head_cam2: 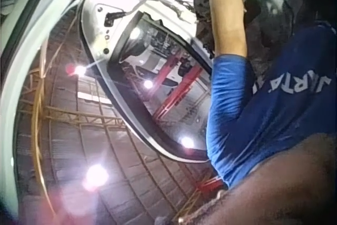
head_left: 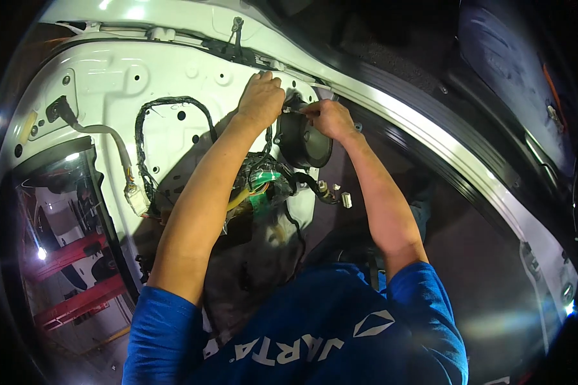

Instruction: Installing or repairing internal wiring and components inside a vehicle door panel.

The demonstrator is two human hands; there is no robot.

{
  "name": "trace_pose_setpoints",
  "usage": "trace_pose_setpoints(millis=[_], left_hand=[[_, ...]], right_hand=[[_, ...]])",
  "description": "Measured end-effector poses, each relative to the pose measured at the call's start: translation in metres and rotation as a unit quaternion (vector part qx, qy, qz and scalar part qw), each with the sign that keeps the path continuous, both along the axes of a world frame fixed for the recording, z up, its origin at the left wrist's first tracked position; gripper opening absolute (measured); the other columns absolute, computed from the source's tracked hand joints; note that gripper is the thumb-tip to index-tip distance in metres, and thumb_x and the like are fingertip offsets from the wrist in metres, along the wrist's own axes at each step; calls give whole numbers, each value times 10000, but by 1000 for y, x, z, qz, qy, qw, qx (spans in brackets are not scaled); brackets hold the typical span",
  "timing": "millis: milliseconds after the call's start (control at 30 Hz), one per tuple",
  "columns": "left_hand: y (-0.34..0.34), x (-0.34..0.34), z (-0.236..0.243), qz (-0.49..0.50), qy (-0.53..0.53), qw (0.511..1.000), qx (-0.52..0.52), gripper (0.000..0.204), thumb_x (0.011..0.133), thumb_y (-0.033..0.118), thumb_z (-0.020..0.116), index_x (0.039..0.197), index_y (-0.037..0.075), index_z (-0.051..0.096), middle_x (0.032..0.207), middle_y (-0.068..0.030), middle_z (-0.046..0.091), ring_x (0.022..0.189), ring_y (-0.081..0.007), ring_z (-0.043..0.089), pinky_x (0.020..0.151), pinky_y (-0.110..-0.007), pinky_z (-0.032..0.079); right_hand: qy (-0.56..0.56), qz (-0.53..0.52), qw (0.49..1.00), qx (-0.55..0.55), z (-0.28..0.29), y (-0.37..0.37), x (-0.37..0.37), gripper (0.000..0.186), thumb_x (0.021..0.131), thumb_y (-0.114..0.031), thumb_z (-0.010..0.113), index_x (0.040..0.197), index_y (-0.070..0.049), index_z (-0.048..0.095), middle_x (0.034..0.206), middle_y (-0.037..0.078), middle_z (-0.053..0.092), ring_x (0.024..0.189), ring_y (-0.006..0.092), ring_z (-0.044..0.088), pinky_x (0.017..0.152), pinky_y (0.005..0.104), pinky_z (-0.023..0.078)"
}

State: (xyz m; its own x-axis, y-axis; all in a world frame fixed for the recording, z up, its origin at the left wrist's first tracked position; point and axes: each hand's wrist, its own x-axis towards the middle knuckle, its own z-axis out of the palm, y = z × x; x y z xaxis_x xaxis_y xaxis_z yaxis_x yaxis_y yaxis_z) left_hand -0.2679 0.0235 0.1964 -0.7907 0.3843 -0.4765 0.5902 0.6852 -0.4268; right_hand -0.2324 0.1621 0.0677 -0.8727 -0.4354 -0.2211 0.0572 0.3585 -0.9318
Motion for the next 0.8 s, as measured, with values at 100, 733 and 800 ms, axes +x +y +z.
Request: trace_pose_setpoints(millis=[100,733,800], left_hand=[[0,0,-1,-1,2,1000,-10,216,637,267,750,739,86,695,889,-29,592,969,-197,494,839,-332,374],[4,0,-7,9,-16,1000,15,135,751,163,572,740,91,686,868,-45,657,978,-199,529,835,-361,350],[4,-2,-8,-9,-28,1000,3,121,732,108,574,753,67,686,806,-55,653,937,-199,529,837,-364,350]], right_hand=[[9,17,1000,17,5,1,-2,209,808,-197,591,984,-245,692,946,101,659,914,286,615,815,381,482],[113,58,989,79,19,-5,-11,261,782,-133,540,1001,-170,678,900,143,657,889,287,626,803,384,487],[107,85,986,100,24,-5,-12,305,745,-92,532,1004,-171,671,896,148,655,880,293,628,793,386,491]])
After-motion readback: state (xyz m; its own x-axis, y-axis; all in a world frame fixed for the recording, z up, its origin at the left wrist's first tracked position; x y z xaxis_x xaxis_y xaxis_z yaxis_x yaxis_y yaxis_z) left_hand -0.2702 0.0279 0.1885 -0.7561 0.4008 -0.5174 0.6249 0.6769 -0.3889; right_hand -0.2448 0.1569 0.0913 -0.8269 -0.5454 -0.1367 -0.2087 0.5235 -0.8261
